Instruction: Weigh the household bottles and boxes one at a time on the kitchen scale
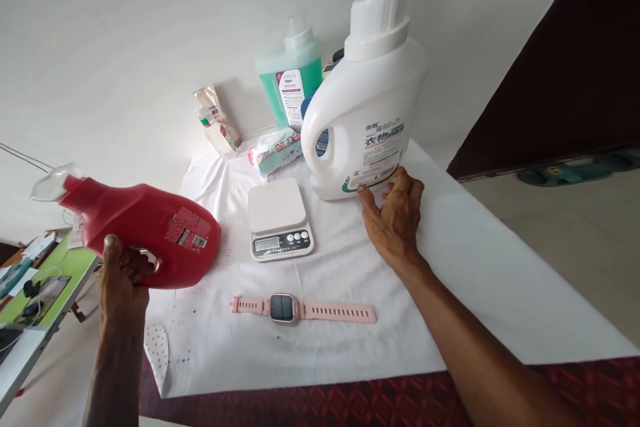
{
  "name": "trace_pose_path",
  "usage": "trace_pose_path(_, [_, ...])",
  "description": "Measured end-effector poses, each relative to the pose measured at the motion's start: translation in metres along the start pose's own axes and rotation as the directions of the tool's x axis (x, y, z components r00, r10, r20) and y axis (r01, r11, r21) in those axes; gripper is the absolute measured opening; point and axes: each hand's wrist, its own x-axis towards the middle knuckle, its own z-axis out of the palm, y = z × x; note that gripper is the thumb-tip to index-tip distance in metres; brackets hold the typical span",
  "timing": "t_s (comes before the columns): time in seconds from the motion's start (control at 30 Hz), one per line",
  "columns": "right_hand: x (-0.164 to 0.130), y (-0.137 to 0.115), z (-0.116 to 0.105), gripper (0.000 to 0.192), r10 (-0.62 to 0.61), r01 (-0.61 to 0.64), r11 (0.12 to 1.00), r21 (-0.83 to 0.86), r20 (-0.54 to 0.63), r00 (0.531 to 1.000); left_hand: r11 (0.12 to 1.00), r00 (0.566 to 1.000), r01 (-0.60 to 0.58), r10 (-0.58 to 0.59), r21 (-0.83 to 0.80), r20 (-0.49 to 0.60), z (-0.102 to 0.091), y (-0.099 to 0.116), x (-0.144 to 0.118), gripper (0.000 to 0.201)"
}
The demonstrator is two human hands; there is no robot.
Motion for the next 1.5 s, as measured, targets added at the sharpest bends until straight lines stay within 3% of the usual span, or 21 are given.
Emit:
trace_pose_path(0.17, [0.0, 0.003, 0.0, 0.081, -0.02, 0.02, 1.0, -0.008, 0.006, 1.0, 0.993, 0.99, -0.086, 0.095, -0.086, 0.108, 0.01, 0.026, -0.022, 0.075])
trace_pose_path(0.37, [0.0, 0.011, 0.003, 0.078, -0.082, 0.083, 0.997, 0.008, -0.019, 0.996, 0.976, 0.955, -0.084, 0.137, -0.202, 0.263, 0.058, 0.046, -0.036, 0.08])
trace_pose_path(0.6, [0.005, 0.013, 0.003, 0.087, -0.035, 0.035, 0.999, 0.026, -0.001, 0.999, 0.979, 0.906, 0.023, 0.066, -0.204, 0.419, 0.115, 0.023, -0.052, 0.077])
trace_pose_path(0.87, [0.008, 0.028, 0.01, 0.082, -0.089, 0.091, 0.995, 0.035, -0.05, 0.995, 0.992, 0.866, -0.004, 0.065, -0.123, 0.495, 0.155, 0.003, -0.053, 0.075])
trace_pose_path(1.03, [0.008, 0.027, 0.009, 0.082, -0.09, 0.092, 0.995, 0.035, -0.043, 0.995, 0.992, 0.845, -0.075, 0.117, -0.101, 0.522, 0.164, -0.003, -0.045, 0.075])
trace_pose_path(1.27, [0.008, 0.021, 0.005, 0.084, -0.057, 0.057, 0.998, 0.014, -0.017, 0.998, 0.988, 0.812, -0.1, 0.148, -0.114, 0.565, 0.162, -0.008, -0.022, 0.074])
trace_pose_path(1.4, [0.008, 0.021, 0.005, 0.081, -0.064, 0.065, 0.998, 0.013, -0.027, 0.998, 0.983, 0.748, -0.143, 0.183, -0.114, 0.638, 0.155, -0.013, -0.01, 0.068])
trace_pose_path(1.5, [0.008, 0.02, 0.005, 0.081, -0.057, 0.057, 0.998, 0.002, -0.023, 0.998, 0.96, 0.703, -0.264, 0.258, -0.093, 0.663, 0.147, -0.018, -0.004, 0.061])
